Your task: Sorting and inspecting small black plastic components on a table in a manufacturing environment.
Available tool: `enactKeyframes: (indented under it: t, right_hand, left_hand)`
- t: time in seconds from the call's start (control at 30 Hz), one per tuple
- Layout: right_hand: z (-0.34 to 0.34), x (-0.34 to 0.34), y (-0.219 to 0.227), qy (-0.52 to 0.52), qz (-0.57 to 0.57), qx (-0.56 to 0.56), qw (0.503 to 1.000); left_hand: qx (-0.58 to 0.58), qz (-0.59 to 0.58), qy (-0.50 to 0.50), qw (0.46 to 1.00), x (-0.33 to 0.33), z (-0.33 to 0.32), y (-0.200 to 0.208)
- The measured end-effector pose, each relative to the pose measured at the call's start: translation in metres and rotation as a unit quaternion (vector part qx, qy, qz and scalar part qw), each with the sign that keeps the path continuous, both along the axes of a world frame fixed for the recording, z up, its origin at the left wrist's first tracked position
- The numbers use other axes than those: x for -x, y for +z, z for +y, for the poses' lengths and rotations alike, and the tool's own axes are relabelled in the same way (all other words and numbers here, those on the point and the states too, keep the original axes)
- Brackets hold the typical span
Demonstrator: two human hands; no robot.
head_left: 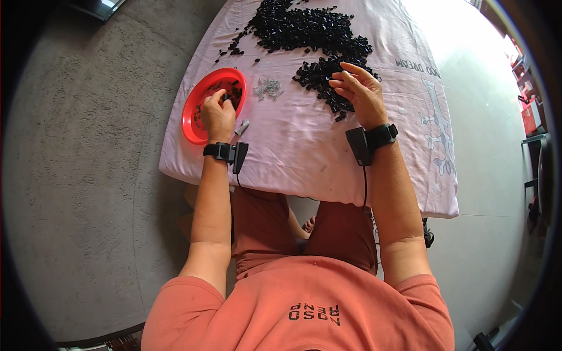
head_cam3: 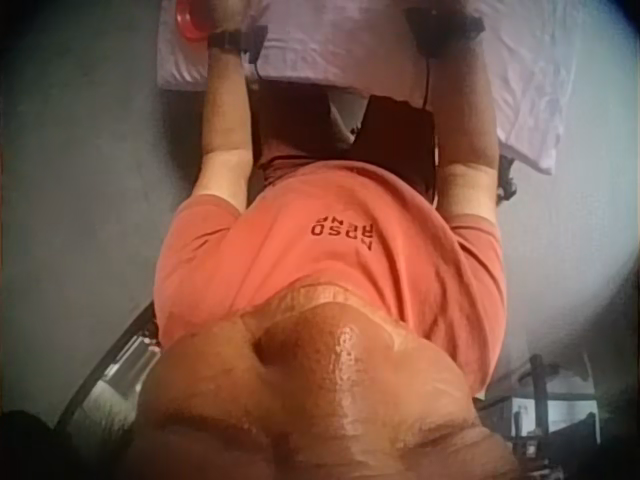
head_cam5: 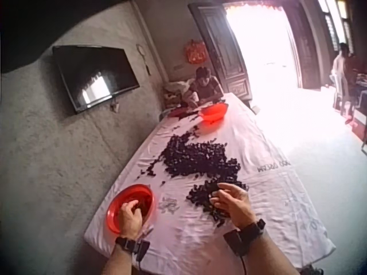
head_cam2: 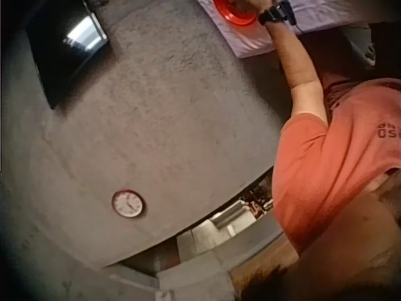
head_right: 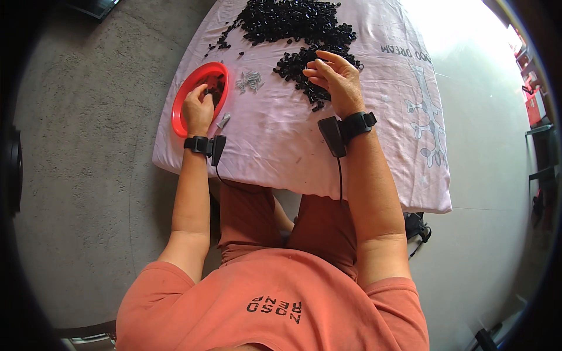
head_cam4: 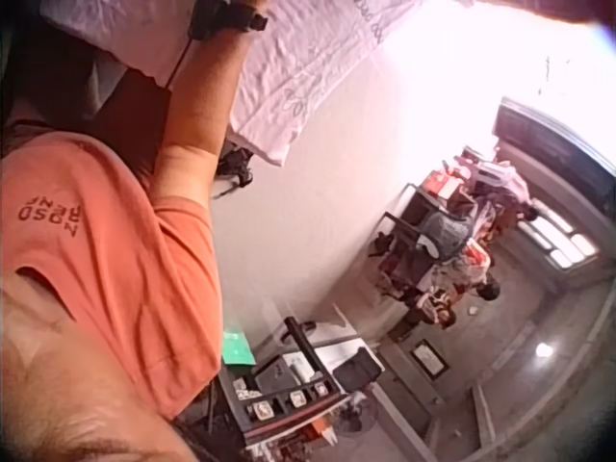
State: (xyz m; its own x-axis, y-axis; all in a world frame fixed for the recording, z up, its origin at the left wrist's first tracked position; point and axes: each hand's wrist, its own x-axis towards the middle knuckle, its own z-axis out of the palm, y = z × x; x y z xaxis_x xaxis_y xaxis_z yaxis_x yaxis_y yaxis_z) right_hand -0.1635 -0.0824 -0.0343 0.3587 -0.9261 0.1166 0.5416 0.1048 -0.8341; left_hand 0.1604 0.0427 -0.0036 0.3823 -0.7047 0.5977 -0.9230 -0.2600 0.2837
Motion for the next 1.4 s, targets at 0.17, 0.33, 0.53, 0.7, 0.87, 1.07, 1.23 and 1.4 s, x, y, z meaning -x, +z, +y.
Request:
enactKeyframes:
  t: [0.17, 0.33, 0.53, 0.7, 0.87, 1.07, 1.23, 1.4]
  right_hand:
    - [0.000, 0.000, 0.001, -0.002, -0.003, 0.005, 1.000]
    - [-0.001, -0.001, 0.000, 0.002, -0.006, 0.001, 1.000]
    - [-0.003, -0.001, -0.003, 0.000, -0.012, 0.004, 1.000]
    - [-0.003, -0.004, -0.005, 0.005, -0.031, 0.000, 0.999]
    - [-0.004, -0.004, -0.005, 0.005, -0.029, 0.002, 1.000]
    - [-0.002, -0.005, -0.001, 0.006, -0.020, 0.002, 1.000]
    - [-0.003, -0.004, -0.002, 0.005, -0.016, 0.000, 1.000]
    - [-0.002, -0.004, -0.002, 0.001, -0.009, 0.004, 1.000]
  left_hand:
    - [0.072, -0.032, -0.021, 0.997, 0.005, -0.002, 0.001]
    - [-0.001, 0.059, -0.157, 0.986, 0.046, -0.022, -0.003]
    - [-0.046, 0.121, -0.245, 0.961, 0.104, -0.048, -0.013]
    - [-0.090, 0.121, -0.292, 0.945, 0.139, -0.060, -0.008]
    - [-0.122, 0.125, -0.295, 0.939, 0.150, -0.068, -0.015]
    - [-0.118, 0.118, -0.278, 0.946, 0.144, -0.064, -0.018]
    - [-0.117, 0.156, -0.244, 0.950, 0.132, -0.059, -0.016]
    - [-0.144, 0.173, -0.223, 0.949, 0.136, -0.064, -0.005]
